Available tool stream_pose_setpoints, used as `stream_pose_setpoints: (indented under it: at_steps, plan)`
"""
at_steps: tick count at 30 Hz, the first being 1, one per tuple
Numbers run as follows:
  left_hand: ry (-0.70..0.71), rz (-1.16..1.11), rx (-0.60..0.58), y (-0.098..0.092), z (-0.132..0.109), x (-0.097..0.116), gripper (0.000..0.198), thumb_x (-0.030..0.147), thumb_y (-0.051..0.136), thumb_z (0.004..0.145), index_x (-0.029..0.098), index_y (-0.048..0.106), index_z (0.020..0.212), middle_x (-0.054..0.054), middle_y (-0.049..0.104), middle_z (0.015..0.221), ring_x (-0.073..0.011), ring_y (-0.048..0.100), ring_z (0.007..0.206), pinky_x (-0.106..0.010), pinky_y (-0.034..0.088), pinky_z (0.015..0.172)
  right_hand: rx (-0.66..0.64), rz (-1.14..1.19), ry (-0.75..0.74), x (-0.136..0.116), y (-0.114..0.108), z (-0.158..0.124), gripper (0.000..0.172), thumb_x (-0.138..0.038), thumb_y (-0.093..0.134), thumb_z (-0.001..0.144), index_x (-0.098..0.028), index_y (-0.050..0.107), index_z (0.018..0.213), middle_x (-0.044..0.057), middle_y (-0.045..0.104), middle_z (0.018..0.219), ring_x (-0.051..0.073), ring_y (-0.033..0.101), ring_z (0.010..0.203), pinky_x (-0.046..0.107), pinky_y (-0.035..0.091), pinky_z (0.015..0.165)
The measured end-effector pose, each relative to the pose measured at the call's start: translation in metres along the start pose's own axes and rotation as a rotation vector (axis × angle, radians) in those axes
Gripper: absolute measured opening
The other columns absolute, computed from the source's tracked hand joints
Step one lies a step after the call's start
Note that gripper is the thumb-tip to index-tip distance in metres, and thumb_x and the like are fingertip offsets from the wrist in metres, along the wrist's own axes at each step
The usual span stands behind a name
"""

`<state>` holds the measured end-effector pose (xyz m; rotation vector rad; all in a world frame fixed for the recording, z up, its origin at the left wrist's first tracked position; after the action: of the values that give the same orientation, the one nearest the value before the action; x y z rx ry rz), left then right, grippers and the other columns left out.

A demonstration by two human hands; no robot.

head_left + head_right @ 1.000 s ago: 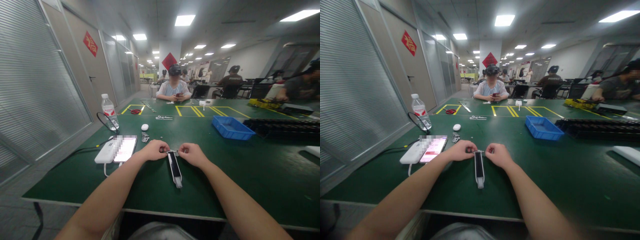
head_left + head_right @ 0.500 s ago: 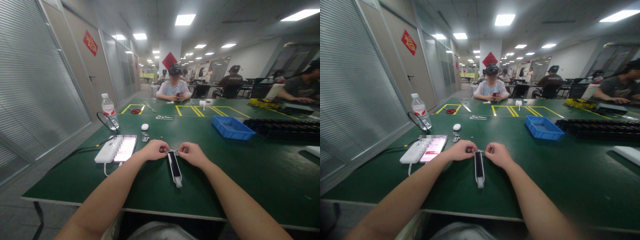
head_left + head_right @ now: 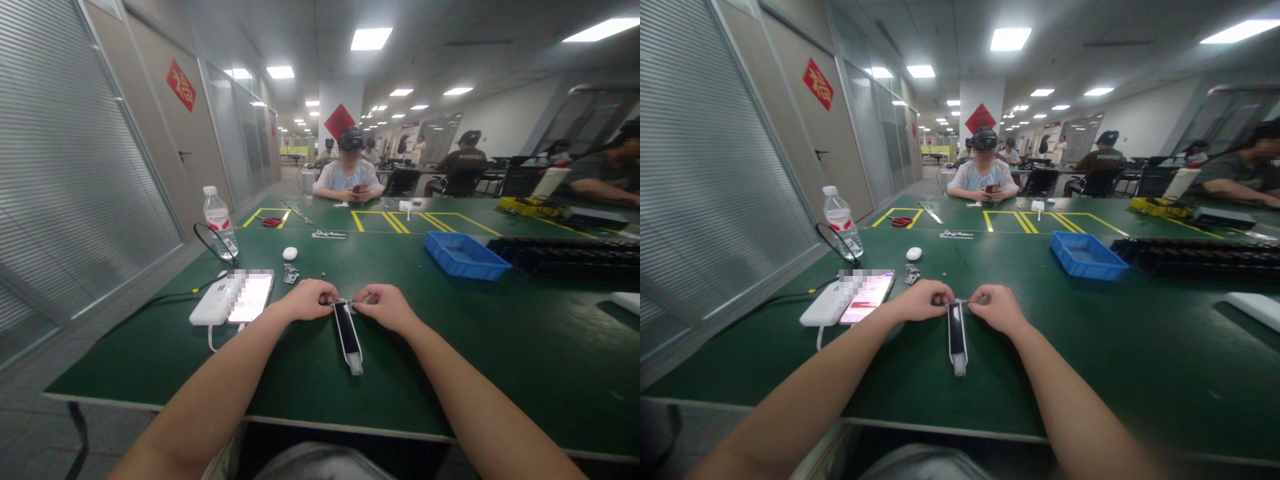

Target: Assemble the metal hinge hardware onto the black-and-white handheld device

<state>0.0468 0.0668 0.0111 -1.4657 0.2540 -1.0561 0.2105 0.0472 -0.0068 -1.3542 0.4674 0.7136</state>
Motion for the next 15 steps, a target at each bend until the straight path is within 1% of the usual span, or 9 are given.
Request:
stream_pose_setpoints:
  at_steps: [5,9,15]
  plan:
    - [-0.007,0.001,-0.007,-0.0002,0.0002,0.0003,0.023,0.020,0.059,0.070,0.017,0.067,0.091,-0.001,0.062,0.076,-0.0117,0.055,0.067,-0.020,0.041,0.062,-0.002,0.027,0.011,0.0019,0.0015,0.0007,0.017,-0.032,0.064,0.067,-0.016,0.069,0.072,0.000,0.062,0.056,0.011,0.054,0.051,0.021,0.038,0.051]
    - [-0.001,-0.004,-0.006,-0.0004,0.0004,0.0010,0.022,0.023,0.059,0.072,0.017,0.068,0.091,-0.001,0.062,0.076,-0.0120,0.055,0.068,-0.020,0.042,0.062,-0.026,0.035,-0.018,-0.0013,0.0043,0.0004,0.020,-0.035,0.062,0.069,-0.017,0.069,0.074,0.000,0.061,0.054,0.011,0.052,0.049,0.021,0.037,0.049]
    - [0.007,-0.003,-0.001,-0.0009,0.0001,0.0018,0.021,0.023,0.060,0.072,0.017,0.068,0.091,-0.001,0.062,0.075,-0.0119,0.055,0.068,-0.020,0.041,0.062,-0.037,0.035,-0.019,-0.0036,0.0060,-0.0005,0.016,-0.031,0.062,0.071,-0.017,0.069,0.074,0.001,0.062,0.055,0.011,0.054,0.050,0.021,0.038,0.050]
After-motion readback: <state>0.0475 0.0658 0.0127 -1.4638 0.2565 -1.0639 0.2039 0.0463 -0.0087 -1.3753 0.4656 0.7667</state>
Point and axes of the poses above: each hand's wrist, its own z-axis towards the middle knuckle, its own y-axis out of the palm, x = y × z, the point moved 6 cm from there along z, towards the middle knuckle
